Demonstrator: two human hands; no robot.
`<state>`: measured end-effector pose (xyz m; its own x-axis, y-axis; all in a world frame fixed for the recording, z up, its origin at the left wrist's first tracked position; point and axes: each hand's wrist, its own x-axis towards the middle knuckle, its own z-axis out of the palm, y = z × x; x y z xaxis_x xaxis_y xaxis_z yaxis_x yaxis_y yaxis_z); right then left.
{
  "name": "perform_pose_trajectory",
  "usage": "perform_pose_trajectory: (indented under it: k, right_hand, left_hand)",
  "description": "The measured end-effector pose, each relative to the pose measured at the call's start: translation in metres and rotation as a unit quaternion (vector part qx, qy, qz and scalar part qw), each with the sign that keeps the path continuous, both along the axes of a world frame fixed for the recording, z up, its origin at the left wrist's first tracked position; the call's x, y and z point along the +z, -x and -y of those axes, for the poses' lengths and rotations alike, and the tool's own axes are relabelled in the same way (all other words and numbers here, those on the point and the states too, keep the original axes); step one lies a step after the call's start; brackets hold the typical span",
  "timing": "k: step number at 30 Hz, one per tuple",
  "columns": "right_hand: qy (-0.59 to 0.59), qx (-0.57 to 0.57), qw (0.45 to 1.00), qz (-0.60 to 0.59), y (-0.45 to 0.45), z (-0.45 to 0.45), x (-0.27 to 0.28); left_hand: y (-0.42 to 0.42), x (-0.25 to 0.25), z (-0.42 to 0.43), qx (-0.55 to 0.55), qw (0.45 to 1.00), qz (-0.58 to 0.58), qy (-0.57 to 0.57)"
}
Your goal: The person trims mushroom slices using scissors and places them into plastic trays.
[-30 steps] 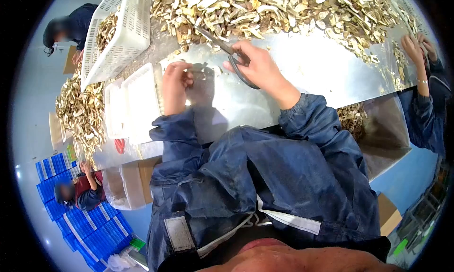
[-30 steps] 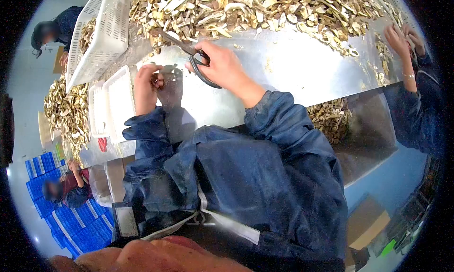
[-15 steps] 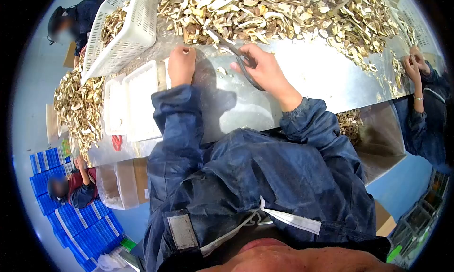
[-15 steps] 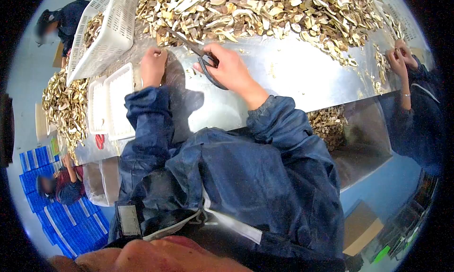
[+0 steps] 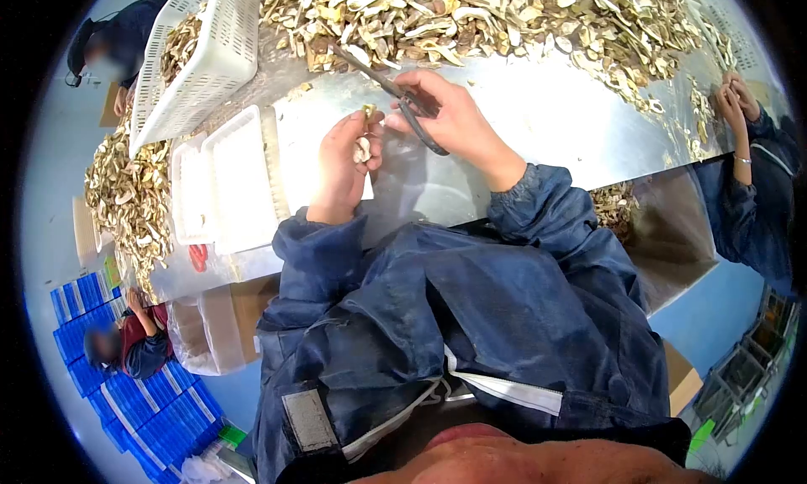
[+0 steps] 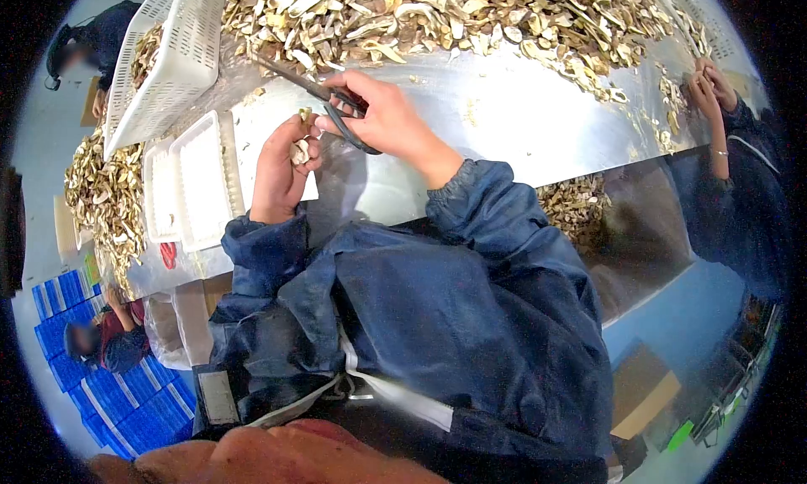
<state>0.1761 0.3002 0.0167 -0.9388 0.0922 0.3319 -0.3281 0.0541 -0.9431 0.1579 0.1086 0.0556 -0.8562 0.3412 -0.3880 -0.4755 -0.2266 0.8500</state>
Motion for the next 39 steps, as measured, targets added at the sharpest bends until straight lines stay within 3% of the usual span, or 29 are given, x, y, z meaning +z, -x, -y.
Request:
perform_pose_trajectory:
  k: [10,13,21,23,29,33,39]
  right_hand:
    - [-0.003,0.04,0.999,0.014,-0.003,-0.003,0.004]
    - [0.001,0.047,0.999,0.02,-0.005,-0.004,0.008]
    - [0.028,0.074,0.997,0.026,-0.004,-0.002,0.003]
    - [0.083,0.076,0.993,0.04,-0.005,-0.001,0.003]
    - [0.102,0.076,0.99,0.056,-0.005,-0.003,0.005]
    - [0.19,0.106,0.973,0.077,-0.004,-0.004,0.009]
    - [0.174,0.112,0.976,0.074,-0.002,-0.005,0.004]
  left_hand:
    - [-0.014,0.006,-0.013,-0.062,0.986,-0.104,0.119]
    - [-0.012,0.008,-0.014,-0.006,0.982,-0.123,0.143]
    - [-0.015,0.015,-0.018,0.003,0.991,-0.109,0.073]
    - [-0.017,0.017,-0.016,-0.002,0.993,-0.102,0.059]
    - [-0.018,0.006,-0.012,0.008,0.984,-0.157,0.082]
    - [-0.023,0.005,-0.014,0.01,0.95,-0.268,0.157]
    - [-0.021,-0.01,-0.017,0.012,0.893,-0.403,0.198]
